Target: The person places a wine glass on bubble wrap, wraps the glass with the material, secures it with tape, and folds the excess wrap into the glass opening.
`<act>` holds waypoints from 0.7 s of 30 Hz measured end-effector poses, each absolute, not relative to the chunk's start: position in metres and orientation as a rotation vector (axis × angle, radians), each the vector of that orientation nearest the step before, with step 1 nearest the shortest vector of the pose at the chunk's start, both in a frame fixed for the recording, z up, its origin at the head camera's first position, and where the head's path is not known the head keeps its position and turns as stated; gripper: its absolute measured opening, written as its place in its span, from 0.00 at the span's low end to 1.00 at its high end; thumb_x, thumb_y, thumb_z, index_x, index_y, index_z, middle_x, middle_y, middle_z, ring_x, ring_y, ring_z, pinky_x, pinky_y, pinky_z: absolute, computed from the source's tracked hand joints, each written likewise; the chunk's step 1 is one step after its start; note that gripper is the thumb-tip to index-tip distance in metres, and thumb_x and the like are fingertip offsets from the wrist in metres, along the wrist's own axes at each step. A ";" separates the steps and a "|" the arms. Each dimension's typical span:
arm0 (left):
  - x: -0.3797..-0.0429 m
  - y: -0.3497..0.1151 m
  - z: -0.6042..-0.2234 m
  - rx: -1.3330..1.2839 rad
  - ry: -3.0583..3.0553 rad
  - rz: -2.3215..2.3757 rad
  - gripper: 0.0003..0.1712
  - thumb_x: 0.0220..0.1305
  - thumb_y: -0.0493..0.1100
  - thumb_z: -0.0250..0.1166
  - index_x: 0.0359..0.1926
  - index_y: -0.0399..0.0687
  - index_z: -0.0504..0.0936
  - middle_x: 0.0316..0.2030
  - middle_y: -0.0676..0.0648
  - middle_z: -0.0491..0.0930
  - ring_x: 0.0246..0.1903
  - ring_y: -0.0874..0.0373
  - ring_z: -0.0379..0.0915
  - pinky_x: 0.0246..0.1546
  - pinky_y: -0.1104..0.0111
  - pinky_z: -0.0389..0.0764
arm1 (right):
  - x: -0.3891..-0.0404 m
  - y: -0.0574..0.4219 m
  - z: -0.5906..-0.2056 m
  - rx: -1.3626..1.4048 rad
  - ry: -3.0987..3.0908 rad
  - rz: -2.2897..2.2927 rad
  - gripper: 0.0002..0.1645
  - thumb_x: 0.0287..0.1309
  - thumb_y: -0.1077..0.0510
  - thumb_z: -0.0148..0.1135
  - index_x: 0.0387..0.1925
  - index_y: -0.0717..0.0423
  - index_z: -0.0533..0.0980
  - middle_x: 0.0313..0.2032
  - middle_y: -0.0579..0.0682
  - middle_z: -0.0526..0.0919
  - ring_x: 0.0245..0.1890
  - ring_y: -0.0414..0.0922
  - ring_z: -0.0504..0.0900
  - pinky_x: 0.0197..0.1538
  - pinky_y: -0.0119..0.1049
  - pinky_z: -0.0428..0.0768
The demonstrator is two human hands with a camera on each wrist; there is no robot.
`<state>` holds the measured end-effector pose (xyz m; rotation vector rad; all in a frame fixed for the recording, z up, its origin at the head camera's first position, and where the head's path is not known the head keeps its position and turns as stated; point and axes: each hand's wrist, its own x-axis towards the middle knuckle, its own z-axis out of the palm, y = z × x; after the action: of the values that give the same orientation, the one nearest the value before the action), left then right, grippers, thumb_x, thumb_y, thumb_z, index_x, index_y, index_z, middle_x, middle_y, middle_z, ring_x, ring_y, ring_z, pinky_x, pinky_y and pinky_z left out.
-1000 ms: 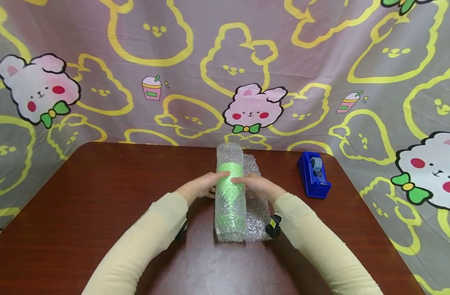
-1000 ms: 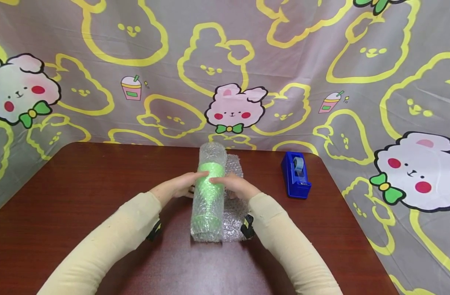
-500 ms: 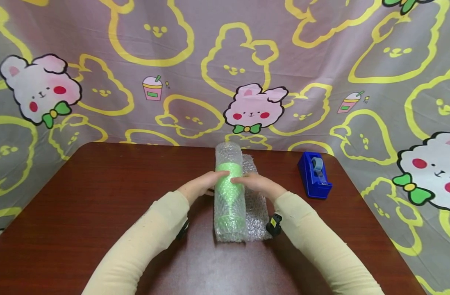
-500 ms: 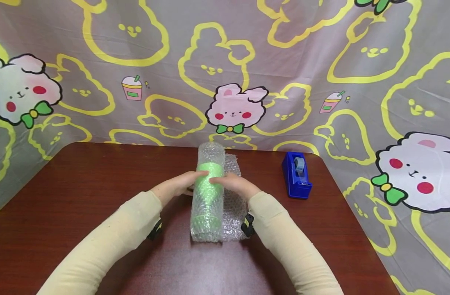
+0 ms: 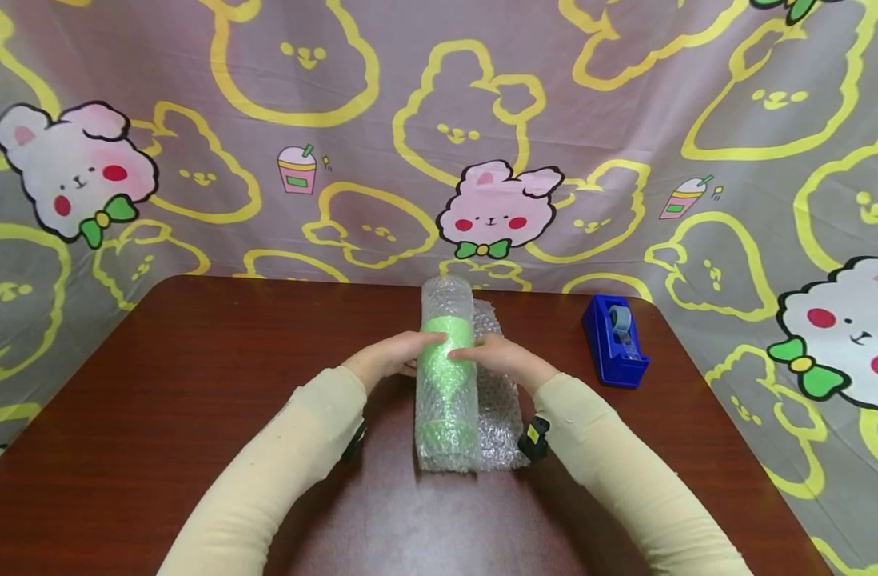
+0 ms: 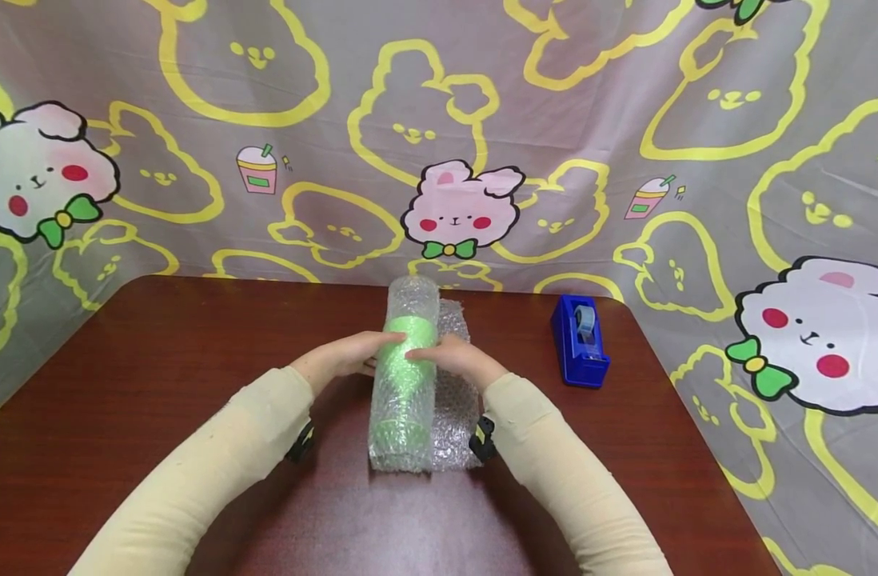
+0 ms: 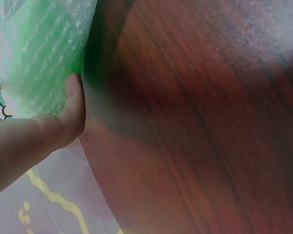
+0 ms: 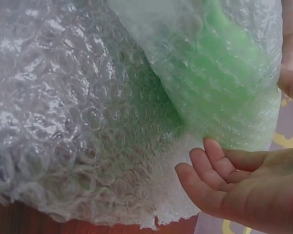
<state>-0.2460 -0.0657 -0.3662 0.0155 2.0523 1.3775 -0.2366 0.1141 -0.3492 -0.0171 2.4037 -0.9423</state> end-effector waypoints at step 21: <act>-0.245 -0.062 -0.368 -0.055 1.968 1.537 0.32 0.68 0.53 0.48 0.66 0.40 0.61 0.57 0.41 0.68 0.41 0.57 0.70 0.55 0.62 0.73 | -0.237 0.128 -0.347 0.015 2.381 -1.001 0.37 0.55 0.37 0.57 0.58 0.59 0.69 0.53 0.56 0.76 0.44 0.47 0.77 0.48 0.43 0.76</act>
<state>-0.2449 -0.0617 -0.3681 -0.0552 1.9675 1.5372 -0.2369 0.1277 -0.3472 0.0155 2.3811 -1.0012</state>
